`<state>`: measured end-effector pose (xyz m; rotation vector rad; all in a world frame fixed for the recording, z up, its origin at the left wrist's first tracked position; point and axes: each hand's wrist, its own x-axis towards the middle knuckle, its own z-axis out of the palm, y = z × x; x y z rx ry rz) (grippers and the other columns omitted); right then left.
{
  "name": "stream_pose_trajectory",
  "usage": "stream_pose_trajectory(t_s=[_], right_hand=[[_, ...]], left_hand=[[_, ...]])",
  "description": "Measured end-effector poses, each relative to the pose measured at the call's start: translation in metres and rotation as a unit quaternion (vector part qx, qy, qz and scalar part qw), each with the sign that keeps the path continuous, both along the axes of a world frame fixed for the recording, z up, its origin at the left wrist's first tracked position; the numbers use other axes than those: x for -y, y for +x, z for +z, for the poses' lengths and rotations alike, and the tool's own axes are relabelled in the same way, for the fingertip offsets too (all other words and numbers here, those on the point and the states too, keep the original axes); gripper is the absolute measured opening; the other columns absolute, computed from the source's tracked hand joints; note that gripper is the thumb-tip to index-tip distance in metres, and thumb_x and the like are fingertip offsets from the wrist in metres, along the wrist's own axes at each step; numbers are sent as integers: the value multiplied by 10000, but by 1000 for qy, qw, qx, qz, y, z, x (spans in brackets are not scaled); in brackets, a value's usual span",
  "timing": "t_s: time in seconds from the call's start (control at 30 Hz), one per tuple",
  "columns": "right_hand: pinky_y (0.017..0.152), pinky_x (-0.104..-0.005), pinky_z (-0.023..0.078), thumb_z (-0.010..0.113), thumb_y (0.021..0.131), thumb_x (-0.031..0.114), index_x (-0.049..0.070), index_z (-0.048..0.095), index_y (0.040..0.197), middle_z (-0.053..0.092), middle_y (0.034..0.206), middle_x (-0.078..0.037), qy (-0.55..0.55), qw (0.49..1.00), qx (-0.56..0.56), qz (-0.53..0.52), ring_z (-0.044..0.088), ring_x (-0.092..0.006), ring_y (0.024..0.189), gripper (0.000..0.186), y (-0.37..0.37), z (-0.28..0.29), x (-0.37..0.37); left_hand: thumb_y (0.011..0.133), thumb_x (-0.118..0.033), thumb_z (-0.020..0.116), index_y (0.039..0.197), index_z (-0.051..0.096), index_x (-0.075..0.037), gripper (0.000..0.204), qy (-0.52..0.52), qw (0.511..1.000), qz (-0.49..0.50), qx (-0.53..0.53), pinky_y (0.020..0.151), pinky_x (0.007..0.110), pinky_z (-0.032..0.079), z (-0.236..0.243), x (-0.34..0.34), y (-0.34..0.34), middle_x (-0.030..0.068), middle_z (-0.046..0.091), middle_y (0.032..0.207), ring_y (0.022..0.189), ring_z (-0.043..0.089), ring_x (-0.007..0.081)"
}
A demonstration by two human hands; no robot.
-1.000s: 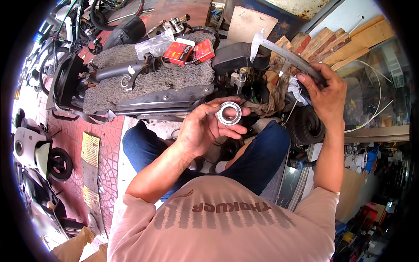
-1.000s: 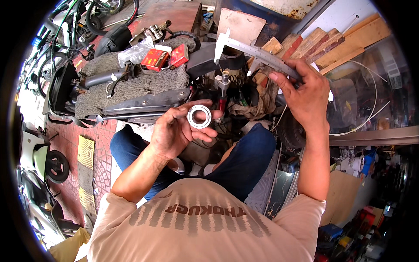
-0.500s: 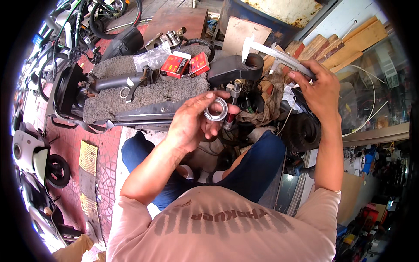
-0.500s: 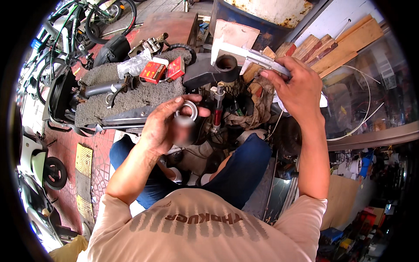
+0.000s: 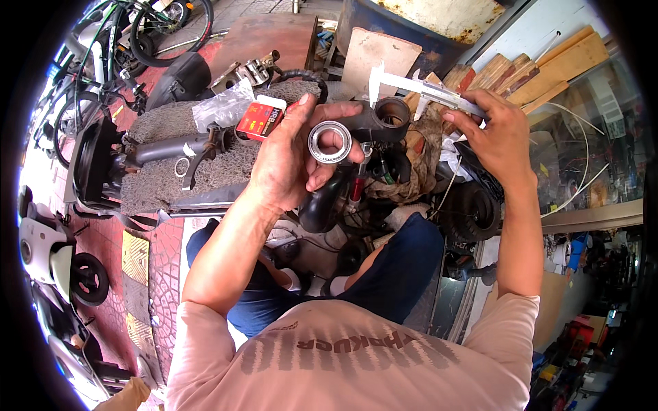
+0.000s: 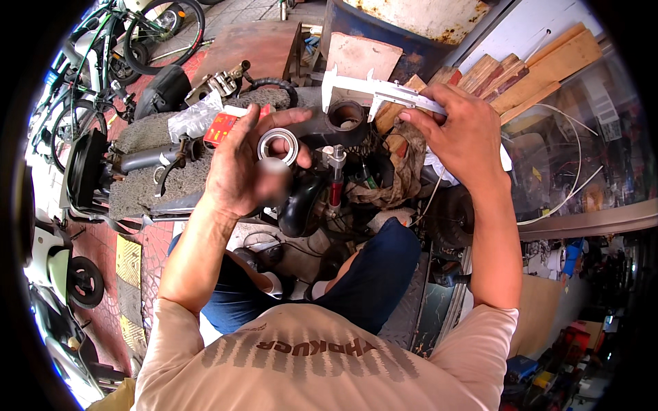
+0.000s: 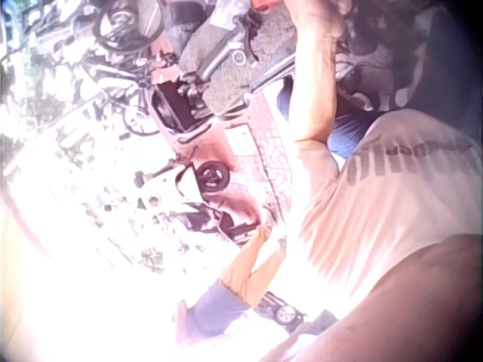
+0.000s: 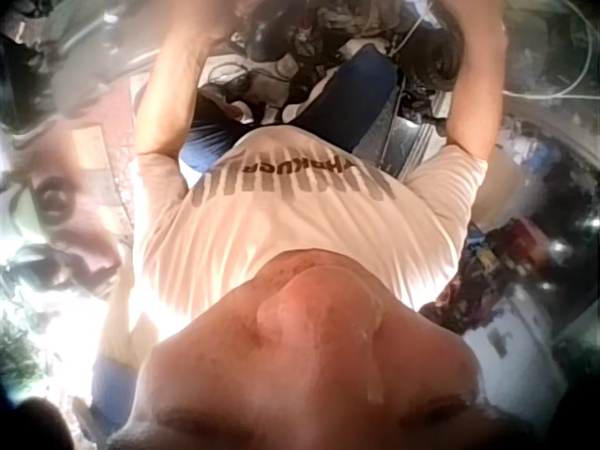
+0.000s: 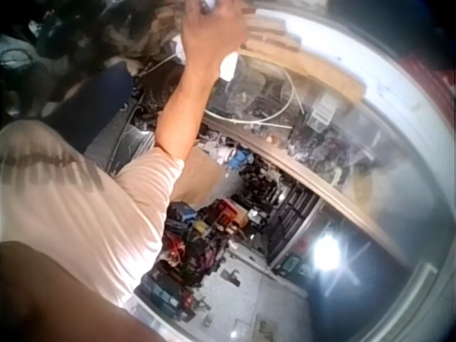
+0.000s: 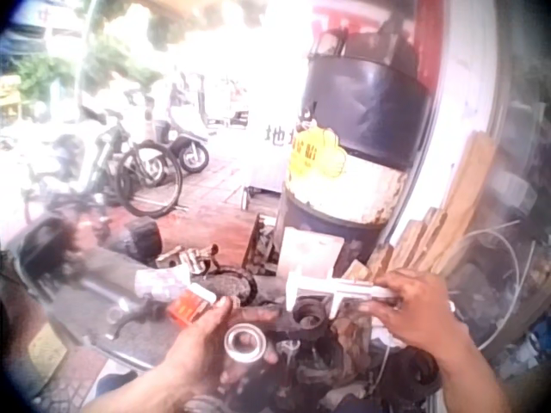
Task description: The person removes a bearing from a plastic bag, uses a caliper to measure its dimensions and the inner diameter of a motorcycle frame tube, and then places the bearing into a small box.
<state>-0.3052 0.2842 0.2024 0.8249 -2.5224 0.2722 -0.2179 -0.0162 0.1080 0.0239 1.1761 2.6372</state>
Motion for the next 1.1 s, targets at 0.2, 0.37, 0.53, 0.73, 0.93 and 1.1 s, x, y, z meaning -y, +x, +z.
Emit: stream_pose_trajectory(t_s=[0.2,0.37,0.53,0.73,0.93,1.1], right_hand=[[660,-432,536,865,870,442,73,756,1000,734,861,-97,6,1000,6,3,731,-303,731,407,-3,4,0],[662,-426,539,888,849,408,62,767,1016,741,886,-107,-16,1000,19,11,740,-310,747,403,-5,7,4],[659,-426,538,904,836,367,53,771,1024,743,900,-119,-10,1000,5,19,735,-329,739,390,-6,6,1],[652,-425,541,899,843,358,49,766,1029,748,907,-118,-11,1000,22,17,728,-339,730,384,-6,7,4],[635,-408,536,901,844,337,43,763,1036,748,907,-115,-1,1000,17,21,725,-315,698,377,-4,11,5],[632,-402,533,900,846,331,42,767,1048,749,908,-113,0,1000,14,18,727,-302,695,377,-3,12,5]], left_hand=[[1121,-688,280,1517,542,0,836,-26,999,-23,-29,407,219,310,0,-3,-13,172,750,840,428,404,97],[1100,-735,267,1549,513,12,906,-28,997,-41,-53,477,236,350,-2,3,-22,164,735,813,481,453,130],[1103,-718,308,1538,521,79,932,-10,997,-59,-41,812,359,537,-1,6,-25,106,666,750,761,700,285],[1097,-743,274,1549,513,43,938,-45,997,-49,-43,608,293,423,-1,5,-27,114,674,745,587,565,194],[1103,-744,256,1538,529,15,916,-54,997,-39,-30,399,230,292,-2,3,-26,152,730,752,419,442,106],[1098,-752,270,1543,524,18,925,-76,994,-77,-33,400,231,285,6,10,-25,142,715,728,423,454,104]])
